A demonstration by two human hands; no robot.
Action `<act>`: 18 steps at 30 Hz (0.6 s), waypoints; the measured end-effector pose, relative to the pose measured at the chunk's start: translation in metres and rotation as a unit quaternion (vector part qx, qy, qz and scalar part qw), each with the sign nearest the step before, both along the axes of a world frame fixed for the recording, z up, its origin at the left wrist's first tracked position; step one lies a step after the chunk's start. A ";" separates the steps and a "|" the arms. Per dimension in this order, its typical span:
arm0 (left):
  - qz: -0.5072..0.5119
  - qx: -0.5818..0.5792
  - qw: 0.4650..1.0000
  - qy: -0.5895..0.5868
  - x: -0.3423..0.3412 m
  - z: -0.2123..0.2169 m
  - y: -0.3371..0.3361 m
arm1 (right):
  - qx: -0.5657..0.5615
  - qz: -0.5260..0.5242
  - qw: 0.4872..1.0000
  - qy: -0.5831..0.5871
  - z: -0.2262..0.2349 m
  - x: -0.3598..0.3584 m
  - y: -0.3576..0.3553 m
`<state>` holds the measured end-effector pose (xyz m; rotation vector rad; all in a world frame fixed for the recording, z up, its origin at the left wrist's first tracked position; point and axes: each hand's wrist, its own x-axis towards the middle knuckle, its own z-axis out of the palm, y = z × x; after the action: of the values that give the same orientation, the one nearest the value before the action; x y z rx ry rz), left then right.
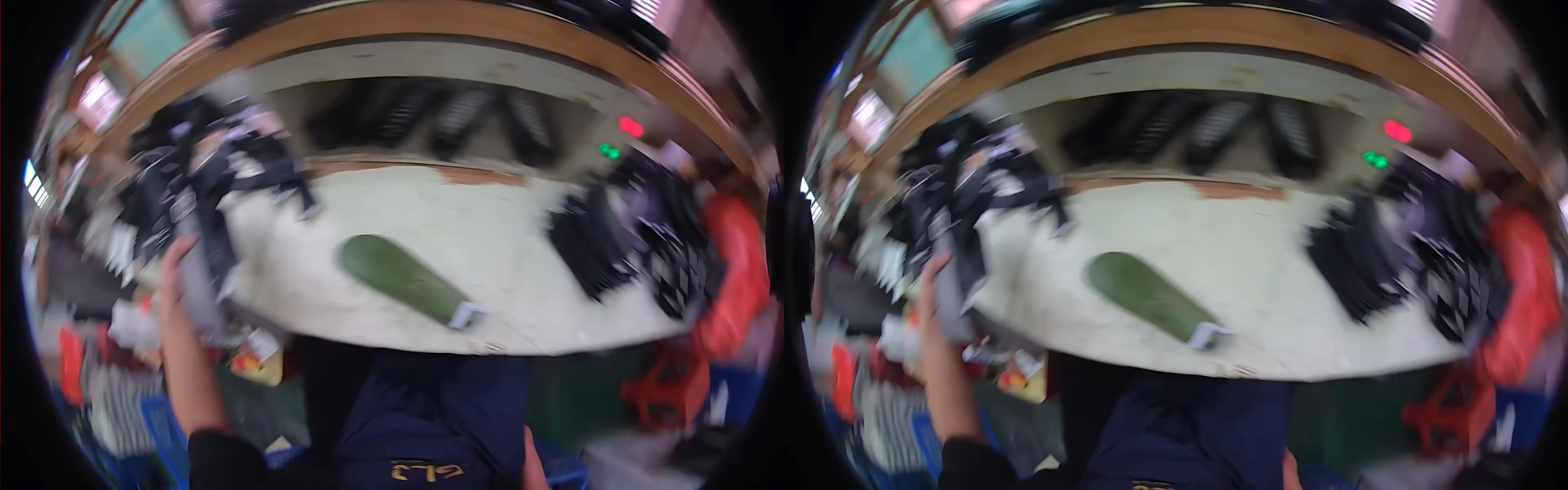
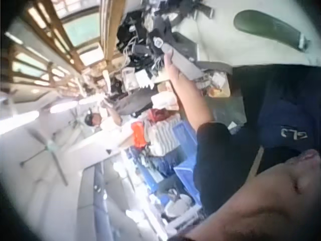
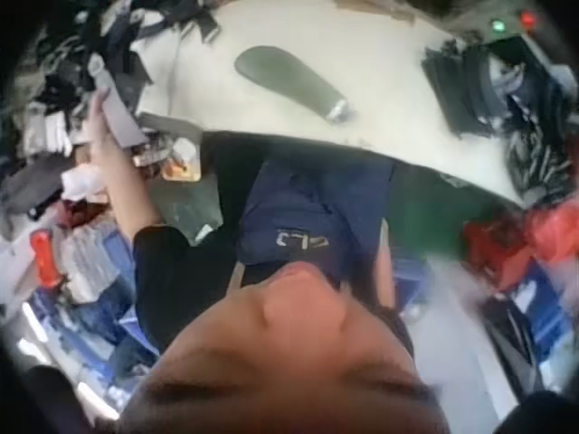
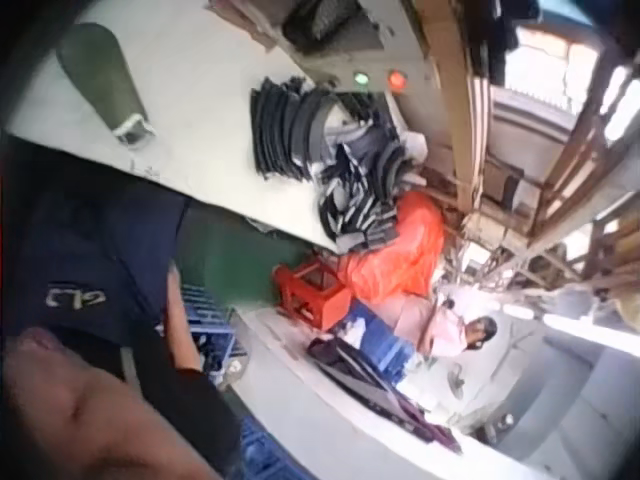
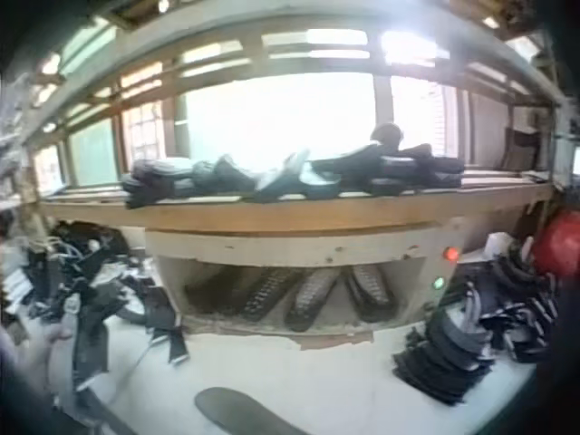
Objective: Assembling sandals by manually fitting straps and outsoles onto shoe lasts.
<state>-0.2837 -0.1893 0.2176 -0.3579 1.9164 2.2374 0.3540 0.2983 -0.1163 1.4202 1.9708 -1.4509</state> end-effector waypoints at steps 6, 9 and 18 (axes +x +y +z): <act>-0.008 -0.031 0.999 -0.027 -0.078 -0.037 0.058 | 0.019 0.020 0.999 -0.021 -0.006 0.012 0.003; 0.111 -0.331 0.934 0.077 -0.081 -0.068 0.078 | 0.020 0.011 1.000 -0.014 -0.009 0.016 0.006; -0.003 -0.589 0.790 0.169 -0.039 -0.047 0.069 | 0.035 0.031 0.997 0.055 0.043 -0.026 0.009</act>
<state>-0.3228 -0.1199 0.1707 -0.0581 3.2636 0.7925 0.3279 0.3077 -0.0730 1.3210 2.1317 -1.4769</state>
